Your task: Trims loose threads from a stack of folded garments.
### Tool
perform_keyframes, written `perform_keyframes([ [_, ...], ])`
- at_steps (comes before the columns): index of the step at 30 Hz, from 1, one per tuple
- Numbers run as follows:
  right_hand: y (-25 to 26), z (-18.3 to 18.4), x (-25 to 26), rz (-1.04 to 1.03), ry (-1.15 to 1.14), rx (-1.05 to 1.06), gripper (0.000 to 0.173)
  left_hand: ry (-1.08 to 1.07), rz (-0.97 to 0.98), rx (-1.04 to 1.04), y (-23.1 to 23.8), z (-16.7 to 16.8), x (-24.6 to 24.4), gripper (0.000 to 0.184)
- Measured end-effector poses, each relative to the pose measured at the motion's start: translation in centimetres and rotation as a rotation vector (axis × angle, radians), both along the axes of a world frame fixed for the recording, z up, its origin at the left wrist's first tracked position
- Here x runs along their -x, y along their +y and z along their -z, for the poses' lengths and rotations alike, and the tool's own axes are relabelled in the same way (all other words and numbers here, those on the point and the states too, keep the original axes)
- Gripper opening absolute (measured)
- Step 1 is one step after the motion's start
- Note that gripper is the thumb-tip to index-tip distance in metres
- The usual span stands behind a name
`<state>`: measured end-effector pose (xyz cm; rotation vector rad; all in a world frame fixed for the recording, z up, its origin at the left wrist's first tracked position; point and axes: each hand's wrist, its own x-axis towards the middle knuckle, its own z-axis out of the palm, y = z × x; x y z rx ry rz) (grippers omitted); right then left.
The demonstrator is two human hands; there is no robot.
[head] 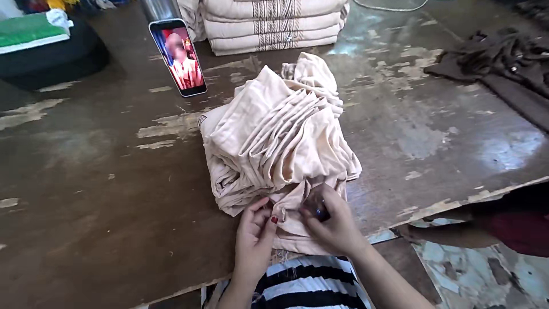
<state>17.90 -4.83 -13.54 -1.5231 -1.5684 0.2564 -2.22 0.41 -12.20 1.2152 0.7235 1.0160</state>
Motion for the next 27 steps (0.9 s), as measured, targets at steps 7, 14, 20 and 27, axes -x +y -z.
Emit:
perform_keyframes([
  [7, -0.8, -0.9, 1.1, -0.213, 0.194, -0.064, 0.025, -0.275, 0.077, 0.105, 0.0, 0.8, 0.3, 0.049],
  [14, -0.2, -1.2, 2.3, -0.075, 0.095, -0.083, 0.028, -0.241, 0.047, 0.015, -0.2, 1.0, 0.1, 0.048],
  [20, -1.0, -0.6, -0.7, 0.187, -0.024, 0.052, 0.03, -0.036, -0.158, -0.224, -1.2, 1.1, -0.6, 0.047],
  [27, -4.3, 0.1, -3.3, 0.061, 0.311, -0.163, 0.023, 0.245, -0.304, -0.466, -1.7, 1.6, -0.6, 0.052],
])
